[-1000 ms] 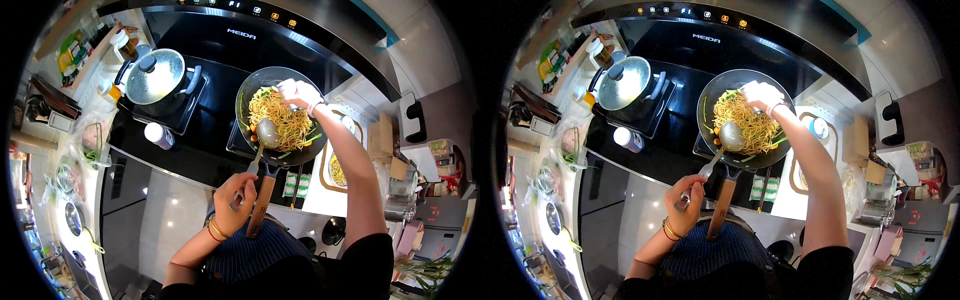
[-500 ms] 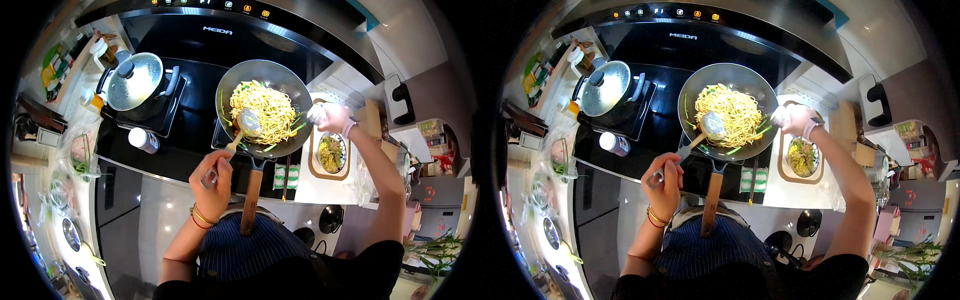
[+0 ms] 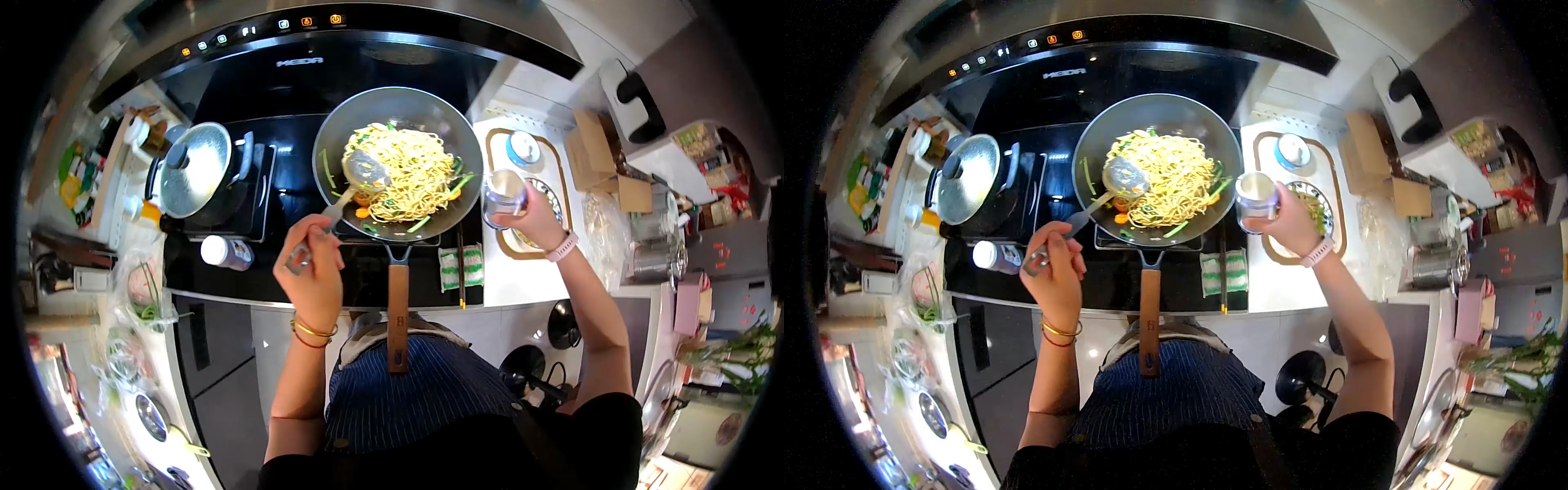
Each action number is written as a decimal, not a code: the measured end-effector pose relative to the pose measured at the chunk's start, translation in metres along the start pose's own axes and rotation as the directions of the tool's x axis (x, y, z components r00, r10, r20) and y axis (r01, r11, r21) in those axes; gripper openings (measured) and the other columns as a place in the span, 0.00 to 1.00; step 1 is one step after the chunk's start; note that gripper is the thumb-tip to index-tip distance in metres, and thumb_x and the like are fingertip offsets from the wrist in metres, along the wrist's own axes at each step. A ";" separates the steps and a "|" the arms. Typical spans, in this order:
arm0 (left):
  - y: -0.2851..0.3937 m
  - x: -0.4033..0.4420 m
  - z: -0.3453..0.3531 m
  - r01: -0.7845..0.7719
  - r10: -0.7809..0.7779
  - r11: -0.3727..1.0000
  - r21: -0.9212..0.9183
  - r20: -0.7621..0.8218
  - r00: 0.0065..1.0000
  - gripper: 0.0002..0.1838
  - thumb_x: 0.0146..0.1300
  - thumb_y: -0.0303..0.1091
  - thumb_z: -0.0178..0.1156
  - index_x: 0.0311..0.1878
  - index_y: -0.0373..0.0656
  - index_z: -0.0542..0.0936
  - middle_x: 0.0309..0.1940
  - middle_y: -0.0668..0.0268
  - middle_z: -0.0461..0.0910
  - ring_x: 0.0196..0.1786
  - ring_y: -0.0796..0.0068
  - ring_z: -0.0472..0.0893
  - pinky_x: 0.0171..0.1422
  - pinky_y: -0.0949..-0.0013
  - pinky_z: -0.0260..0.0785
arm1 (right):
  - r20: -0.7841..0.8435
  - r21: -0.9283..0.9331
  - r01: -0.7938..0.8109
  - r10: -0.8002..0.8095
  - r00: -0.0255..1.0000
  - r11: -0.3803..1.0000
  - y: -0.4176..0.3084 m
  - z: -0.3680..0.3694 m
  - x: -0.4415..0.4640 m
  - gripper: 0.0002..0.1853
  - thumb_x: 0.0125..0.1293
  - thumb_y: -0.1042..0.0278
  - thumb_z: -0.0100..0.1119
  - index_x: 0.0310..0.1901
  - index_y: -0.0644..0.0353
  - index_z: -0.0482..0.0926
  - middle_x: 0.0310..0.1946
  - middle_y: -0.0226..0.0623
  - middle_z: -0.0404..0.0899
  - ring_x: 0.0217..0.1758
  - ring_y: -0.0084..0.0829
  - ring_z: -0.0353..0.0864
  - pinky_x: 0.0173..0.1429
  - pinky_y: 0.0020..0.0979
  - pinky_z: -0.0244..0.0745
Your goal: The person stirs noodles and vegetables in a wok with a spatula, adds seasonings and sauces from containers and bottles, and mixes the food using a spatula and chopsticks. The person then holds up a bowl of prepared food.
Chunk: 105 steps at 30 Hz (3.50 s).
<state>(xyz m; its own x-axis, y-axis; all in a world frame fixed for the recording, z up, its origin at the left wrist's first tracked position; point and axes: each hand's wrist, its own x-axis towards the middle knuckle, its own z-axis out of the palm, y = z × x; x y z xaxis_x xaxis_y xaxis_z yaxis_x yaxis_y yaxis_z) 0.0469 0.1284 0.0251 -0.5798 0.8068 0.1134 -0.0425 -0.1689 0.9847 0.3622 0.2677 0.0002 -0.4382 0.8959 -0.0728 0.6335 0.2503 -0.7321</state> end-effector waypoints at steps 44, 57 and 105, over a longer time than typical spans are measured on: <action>0.034 0.053 -0.007 -0.481 0.420 0.627 0.612 0.255 0.871 0.10 0.70 0.31 0.48 0.42 0.36 0.76 0.18 0.71 0.71 0.19 0.88 0.69 0.21 0.82 0.59 | -0.581 0.371 0.156 0.098 0.808 0.915 -0.022 -0.050 -0.067 0.33 0.73 0.44 0.25 0.44 0.67 0.77 0.31 0.36 0.78 0.29 0.23 0.77 0.34 0.21 0.72; -0.041 0.103 0.015 -0.200 0.200 0.972 0.119 0.014 0.980 0.13 0.69 0.32 0.44 0.32 0.36 0.75 0.14 0.66 0.72 0.12 0.82 0.71 0.17 0.80 0.61 | -0.074 0.867 -0.129 0.380 0.922 0.481 0.002 0.051 0.108 0.12 0.65 0.65 0.56 0.38 0.70 0.75 0.27 0.42 0.79 0.28 0.33 0.82 0.31 0.29 0.83; 0.093 0.085 0.002 -0.503 0.525 0.769 0.394 0.058 0.849 0.15 0.71 0.34 0.44 0.36 0.35 0.76 0.13 0.68 0.72 0.15 0.85 0.71 0.17 0.81 0.59 | -0.285 0.328 0.086 0.012 0.958 0.941 -0.049 -0.024 0.026 0.12 0.66 0.63 0.54 0.38 0.65 0.81 0.31 0.41 0.83 0.34 0.31 0.83 0.39 0.27 0.80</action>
<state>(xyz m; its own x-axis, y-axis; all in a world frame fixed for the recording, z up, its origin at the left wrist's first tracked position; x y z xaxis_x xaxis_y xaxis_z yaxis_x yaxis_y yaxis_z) -0.0048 0.1826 0.1262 -0.4674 0.6290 0.6212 0.5796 -0.3126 0.7526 0.3353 0.2873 0.0510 -0.2307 0.9662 0.1149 0.3495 0.1925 -0.9169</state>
